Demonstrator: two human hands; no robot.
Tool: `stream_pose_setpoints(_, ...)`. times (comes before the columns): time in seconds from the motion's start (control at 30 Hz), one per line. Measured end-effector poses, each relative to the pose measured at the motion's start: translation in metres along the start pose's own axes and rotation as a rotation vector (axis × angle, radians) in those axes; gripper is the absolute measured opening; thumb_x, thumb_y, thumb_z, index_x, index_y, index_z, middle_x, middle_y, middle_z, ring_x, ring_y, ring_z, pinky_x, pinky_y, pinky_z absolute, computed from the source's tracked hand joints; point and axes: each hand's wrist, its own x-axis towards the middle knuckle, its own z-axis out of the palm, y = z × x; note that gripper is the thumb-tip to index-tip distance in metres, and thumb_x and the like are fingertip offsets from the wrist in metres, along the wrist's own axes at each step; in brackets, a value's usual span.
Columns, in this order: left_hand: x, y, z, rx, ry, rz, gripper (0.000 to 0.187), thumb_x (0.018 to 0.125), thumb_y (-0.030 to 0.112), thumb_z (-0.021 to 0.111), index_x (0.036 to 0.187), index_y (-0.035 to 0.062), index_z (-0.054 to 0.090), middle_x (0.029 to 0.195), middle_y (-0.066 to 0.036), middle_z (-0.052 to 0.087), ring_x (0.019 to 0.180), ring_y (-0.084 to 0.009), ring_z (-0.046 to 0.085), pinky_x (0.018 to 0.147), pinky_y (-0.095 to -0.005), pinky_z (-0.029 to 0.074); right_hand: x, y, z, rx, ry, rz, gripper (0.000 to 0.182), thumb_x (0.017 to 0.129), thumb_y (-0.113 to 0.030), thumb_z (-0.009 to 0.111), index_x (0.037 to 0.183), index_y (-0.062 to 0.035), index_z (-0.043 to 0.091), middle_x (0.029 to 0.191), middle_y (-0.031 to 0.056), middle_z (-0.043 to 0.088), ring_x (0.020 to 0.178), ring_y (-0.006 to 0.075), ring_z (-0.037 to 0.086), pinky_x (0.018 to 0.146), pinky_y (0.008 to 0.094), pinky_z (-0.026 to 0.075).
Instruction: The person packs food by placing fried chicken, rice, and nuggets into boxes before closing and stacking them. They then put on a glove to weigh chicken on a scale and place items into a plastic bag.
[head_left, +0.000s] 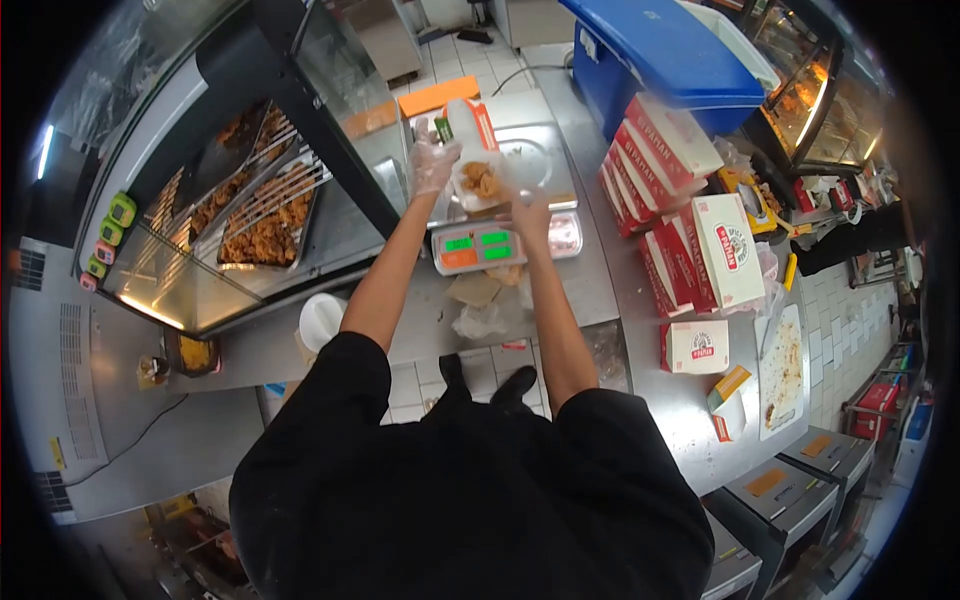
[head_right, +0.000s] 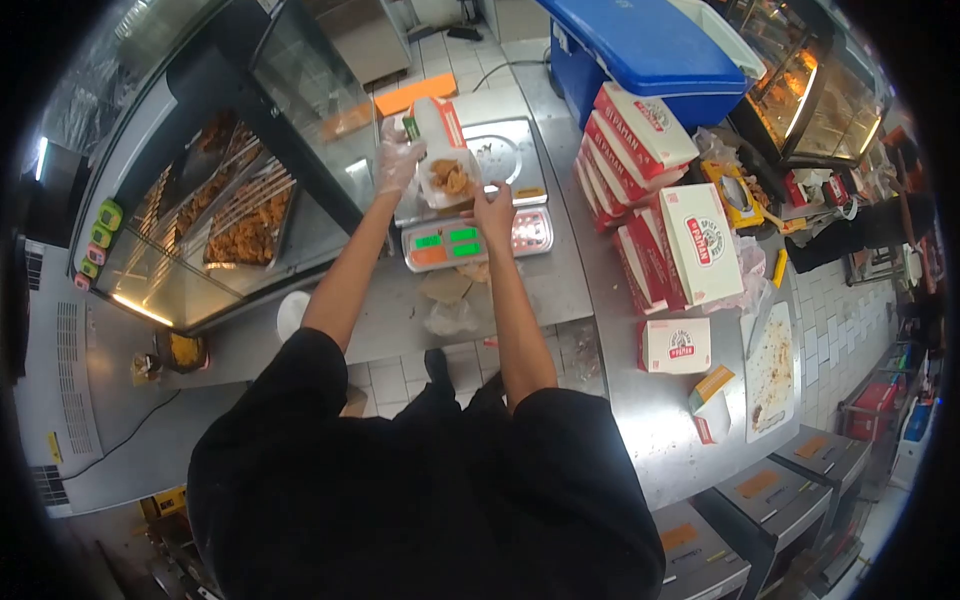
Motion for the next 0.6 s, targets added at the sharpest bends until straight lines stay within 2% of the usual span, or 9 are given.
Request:
stream_pose_setpoints(0.13,-0.04,-0.007,-0.011,-0.228,0.016,-0.074,0.076,0.079,0.02,0.076,0.141,-0.0002,0.036,0.112,-0.023,0.064,0.098,-0.0243,0.065,0.089,-0.0345,0.051,-0.049,-0.006,-0.043,-0.075,-0.013,-0.16,0.044,0.095,-0.028,0.062,0.127,-0.0004,0.048,0.092,0.0139,0.062,0.059,0.0181,0.066,0.046,0.0258,0.052)
stream_pose_setpoints(0.17,-0.071,0.033,-0.027,-0.226,-0.007,-0.015,0.056,0.084,0.021,0.071,0.131,0.0,0.049,0.108,-0.017,0.066,0.095,-0.0209,0.064,0.088,-0.0334,0.05,-0.069,-0.008,-0.059,-0.083,-0.027,-0.188,0.04,0.096,-0.027,0.062,0.125,-0.0014,0.051,0.093,0.0112,0.062,0.064,0.0155,0.065,0.05,0.0242,0.051)
stream_pose_setpoints(0.27,-0.177,0.125,-0.101,-0.091,-0.385,-0.081,0.029,0.091,0.027,0.06,0.107,0.0039,0.068,0.093,-0.006,0.071,0.089,-0.014,0.063,0.084,-0.0308,0.049,-0.136,0.023,-0.124,-0.15,-0.014,-0.222,0.029,0.097,-0.024,0.06,0.117,-0.0027,0.059,0.094,0.005,0.061,0.079,0.0092,0.061,0.06,0.0228,0.05)
stream_pose_setpoints(0.3,-0.209,0.122,-0.123,-0.016,-0.454,-0.152,0.027,0.091,0.026,0.06,0.103,0.0032,0.069,0.093,-0.006,0.071,0.086,-0.0142,0.063,0.08,-0.0309,0.049,-0.164,0.024,-0.145,-0.22,0.003,-0.113,0.027,0.098,-0.023,0.059,0.116,-0.0032,0.059,0.092,0.0032,0.062,0.084,0.0075,0.058,0.066,0.023,0.049)
stream_pose_setpoints(0.33,-0.248,0.092,-0.143,0.187,-0.471,0.088,0.023,0.09,0.024,0.061,0.097,0.0037,0.07,0.09,-0.007,0.071,0.083,-0.0147,0.064,0.079,-0.0294,0.049,-0.181,0.048,-0.171,-0.302,0.028,-0.081,0.026,0.098,-0.024,0.059,0.113,-0.0027,0.061,0.091,0.0037,0.063,0.082,0.0086,0.06,0.064,0.0232,0.049)
stream_pose_setpoints(0.4,-0.284,0.088,-0.184,0.346,-0.507,-0.124,0.021,0.089,0.024,0.065,0.098,0.0058,0.07,0.089,-0.007,0.071,0.081,-0.0145,0.065,0.08,-0.0299,0.05,-0.222,0.069,-0.205,-0.376,0.08,-0.062,0.024,0.099,-0.023,0.057,0.109,-0.0023,0.063,0.087,0.0049,0.064,0.076,0.0097,0.061,0.062,0.0238,0.049)
stream_pose_setpoints(0.47,-0.306,0.079,-0.217,0.363,-0.305,-0.489,0.017,0.088,0.022,0.068,0.099,0.0094,0.07,0.09,-0.011,0.07,0.085,-0.028,0.067,0.076,-0.0362,0.052,-0.251,0.086,-0.235,-0.585,0.101,0.03,0.025,0.1,-0.023,0.056,0.106,-0.0002,0.064,0.08,0.0031,0.062,0.07,0.0083,0.058,0.056,0.0225,0.045)
stream_pose_setpoints(0.53,-0.31,0.063,-0.25,0.248,-0.104,-0.502,0.018,0.089,0.025,0.067,0.096,0.009,0.069,0.089,-0.012,0.07,0.085,-0.029,0.067,0.078,-0.039,0.052,-0.262,0.081,-0.235,-0.637,0.128,0.085,0.025,0.099,-0.024,0.055,0.105,-0.0006,0.064,0.077,0.0048,0.063,0.066,0.0094,0.058,0.056,0.0237,0.046)
stream_pose_setpoints(0.6,-0.283,0.079,-0.274,0.627,0.003,-0.456,0.02,0.09,0.029,0.065,0.094,0.0094,0.069,0.09,-0.013,0.07,0.085,-0.0291,0.067,0.078,-0.0393,0.051,-0.263,0.08,-0.232,-0.691,0.154,0.137,0.026,0.099,-0.024,0.055,0.105,-0.0011,0.065,0.075,0.0066,0.064,0.063,0.0106,0.058,0.056,0.025,0.046)
